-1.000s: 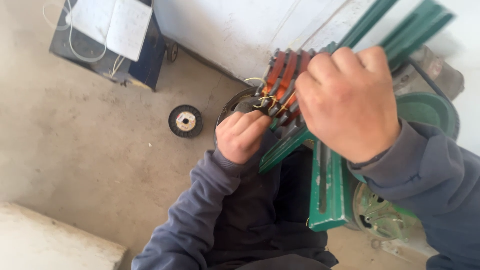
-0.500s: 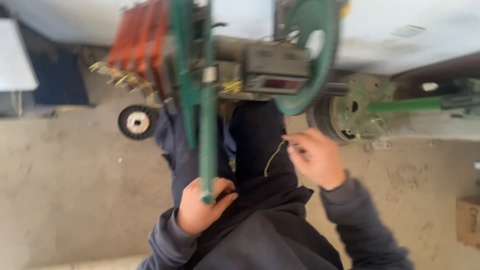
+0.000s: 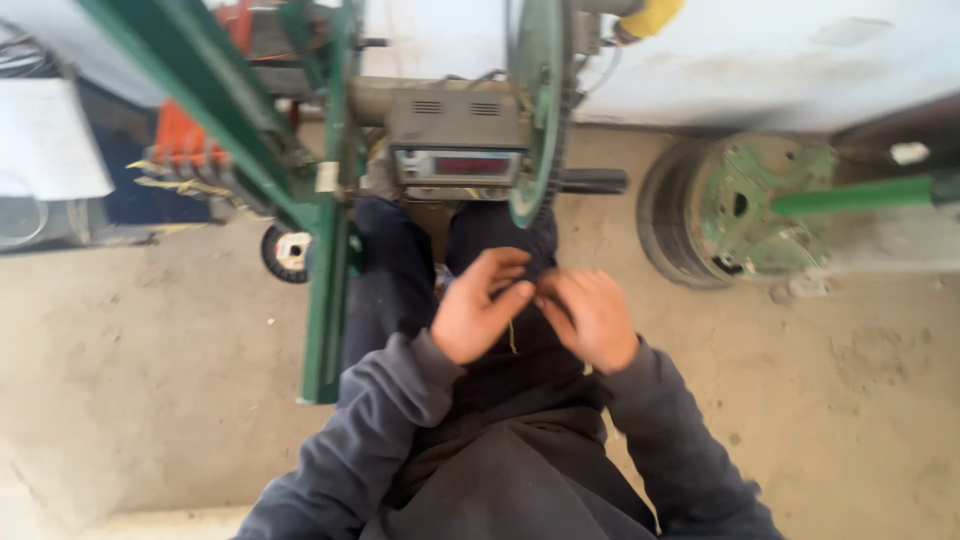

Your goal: Winding and securing copper wire onto a motor coil assembly using a manual winding machine.

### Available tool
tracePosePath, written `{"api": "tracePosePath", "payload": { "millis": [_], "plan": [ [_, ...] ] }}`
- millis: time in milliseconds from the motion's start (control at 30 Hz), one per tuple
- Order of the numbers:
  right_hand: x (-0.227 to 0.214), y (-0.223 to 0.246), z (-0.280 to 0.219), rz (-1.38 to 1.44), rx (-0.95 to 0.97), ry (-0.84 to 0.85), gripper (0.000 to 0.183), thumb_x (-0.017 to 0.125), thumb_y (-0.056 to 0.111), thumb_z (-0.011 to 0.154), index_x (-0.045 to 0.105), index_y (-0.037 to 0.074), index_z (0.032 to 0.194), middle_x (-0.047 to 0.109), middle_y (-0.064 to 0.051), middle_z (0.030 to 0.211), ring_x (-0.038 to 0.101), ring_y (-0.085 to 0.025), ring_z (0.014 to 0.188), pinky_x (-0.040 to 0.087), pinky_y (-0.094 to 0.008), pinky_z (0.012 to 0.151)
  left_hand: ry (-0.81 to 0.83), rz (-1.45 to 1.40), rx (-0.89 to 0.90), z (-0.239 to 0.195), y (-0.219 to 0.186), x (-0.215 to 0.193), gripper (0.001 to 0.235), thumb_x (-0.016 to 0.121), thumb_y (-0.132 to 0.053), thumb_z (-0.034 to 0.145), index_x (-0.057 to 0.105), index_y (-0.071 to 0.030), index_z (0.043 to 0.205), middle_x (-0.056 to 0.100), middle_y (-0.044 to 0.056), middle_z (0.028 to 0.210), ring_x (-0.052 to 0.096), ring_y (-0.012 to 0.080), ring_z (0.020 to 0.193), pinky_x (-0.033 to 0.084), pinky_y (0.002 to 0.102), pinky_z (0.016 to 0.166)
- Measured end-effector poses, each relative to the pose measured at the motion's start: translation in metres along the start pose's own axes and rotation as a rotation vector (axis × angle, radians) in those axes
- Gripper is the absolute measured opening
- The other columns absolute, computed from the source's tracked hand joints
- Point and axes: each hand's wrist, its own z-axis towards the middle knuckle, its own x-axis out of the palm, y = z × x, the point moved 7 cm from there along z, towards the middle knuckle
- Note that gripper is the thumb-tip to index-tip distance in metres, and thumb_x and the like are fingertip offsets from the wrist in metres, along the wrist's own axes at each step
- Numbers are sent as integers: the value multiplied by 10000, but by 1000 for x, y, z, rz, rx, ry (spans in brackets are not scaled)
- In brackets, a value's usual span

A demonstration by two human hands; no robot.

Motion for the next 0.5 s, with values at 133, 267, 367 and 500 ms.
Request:
{"api": "tracePosePath", "payload": {
  "millis": [133, 267, 367, 500],
  "plan": [
    [-27, 56, 20, 5, -133, -79, 147, 758, 95, 816, 664, 84, 929, 656, -60, 836, 628, -294, 762, 465, -405, 695, -38, -50, 21, -15, -17, -5, 346, 635, -228, 1036, 589, -16, 1305, 717, 107, 1129, 691, 155, 1057, 560, 293, 914],
    [-32, 91, 44, -95, -200, -13, 174, 764, 88, 771, 688, 109, 926, 661, -25, 809, 614, -267, 737, 465, -391, 649, -64, 189, -128, -42, -42, -30, 261, 686, -249, 994, 691, -88, 1198, 726, 107, 872, 716, 192, 791, 556, 305, 725],
    [-17, 110, 52, -107, -275, 70, 174, 791, 119, 744, 698, 125, 891, 650, -8, 760, 613, -248, 710, 463, -382, 616, -146, 331, -96, -66, -51, -57, 204, 738, -247, 937, 730, -112, 1090, 734, 102, 802, 733, 210, 715, 562, 309, 653],
    [-16, 129, 64, -56, -279, 53, 154, 812, 131, 752, 714, 121, 870, 668, 7, 776, 618, -225, 710, 481, -348, 619, -252, 394, 141, -92, -63, -91, 107, 746, -190, 925, 760, -111, 997, 755, 103, 872, 742, 219, 771, 574, 303, 680]
  ]
}}
